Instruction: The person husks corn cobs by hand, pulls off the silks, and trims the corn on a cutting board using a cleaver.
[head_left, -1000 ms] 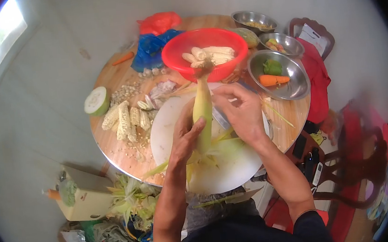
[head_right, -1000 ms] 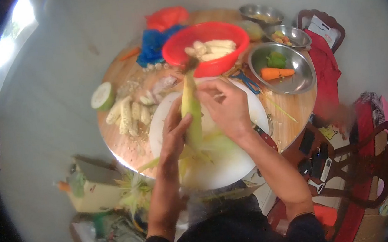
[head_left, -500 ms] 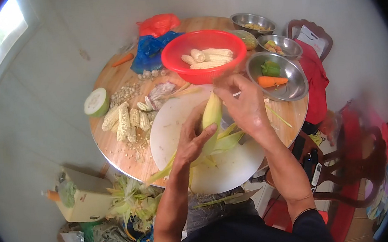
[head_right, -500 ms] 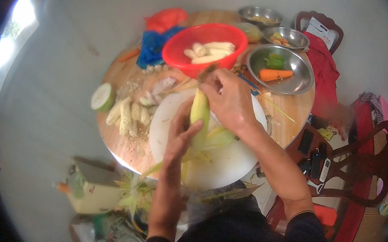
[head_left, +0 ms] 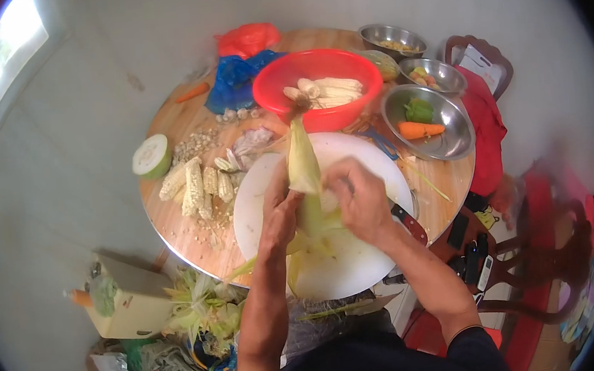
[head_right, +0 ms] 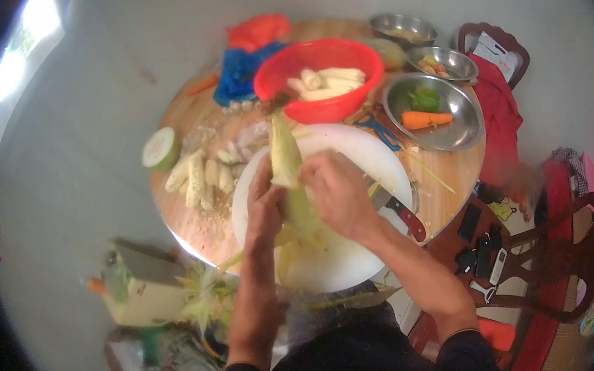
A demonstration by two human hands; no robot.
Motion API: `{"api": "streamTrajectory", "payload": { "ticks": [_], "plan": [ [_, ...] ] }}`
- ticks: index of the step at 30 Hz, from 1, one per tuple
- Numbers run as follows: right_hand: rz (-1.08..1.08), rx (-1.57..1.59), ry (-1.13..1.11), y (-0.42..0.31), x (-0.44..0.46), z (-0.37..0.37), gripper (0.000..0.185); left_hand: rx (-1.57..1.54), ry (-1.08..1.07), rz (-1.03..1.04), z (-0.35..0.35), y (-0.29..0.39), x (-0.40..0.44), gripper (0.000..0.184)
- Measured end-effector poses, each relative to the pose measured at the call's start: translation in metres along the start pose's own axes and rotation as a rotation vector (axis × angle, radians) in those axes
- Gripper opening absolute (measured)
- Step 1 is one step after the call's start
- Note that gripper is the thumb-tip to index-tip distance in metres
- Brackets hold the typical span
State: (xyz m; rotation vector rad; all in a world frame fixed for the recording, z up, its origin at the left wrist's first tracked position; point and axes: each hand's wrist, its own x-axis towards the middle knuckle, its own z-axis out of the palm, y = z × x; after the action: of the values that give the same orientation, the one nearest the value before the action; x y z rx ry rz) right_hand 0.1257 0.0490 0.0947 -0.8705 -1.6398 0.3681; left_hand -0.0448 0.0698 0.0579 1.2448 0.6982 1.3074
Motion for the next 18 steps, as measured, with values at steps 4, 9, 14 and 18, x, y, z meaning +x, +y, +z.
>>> {"api": "streamTrajectory", "payload": {
  "ticks": [4,9,14,18],
  "plan": [
    [0.138,0.233,-0.050,0.006,-0.027,0.002,0.003,-0.063,-0.159,0.056,-0.013,-0.004,-0.004,0.072],
    [0.351,0.500,0.095,0.011,-0.008,0.004,0.011,-0.121,-0.232,-0.053,-0.009,0.005,0.002,0.073],
    [0.396,0.492,0.095,0.018,-0.012,0.026,0.017,-0.057,-0.021,-0.161,-0.010,0.002,0.005,0.065],
    [0.335,0.495,0.031,0.013,-0.022,0.031,0.017,-0.170,-0.017,-0.175,-0.019,0.009,0.015,0.051]
  ]
}}
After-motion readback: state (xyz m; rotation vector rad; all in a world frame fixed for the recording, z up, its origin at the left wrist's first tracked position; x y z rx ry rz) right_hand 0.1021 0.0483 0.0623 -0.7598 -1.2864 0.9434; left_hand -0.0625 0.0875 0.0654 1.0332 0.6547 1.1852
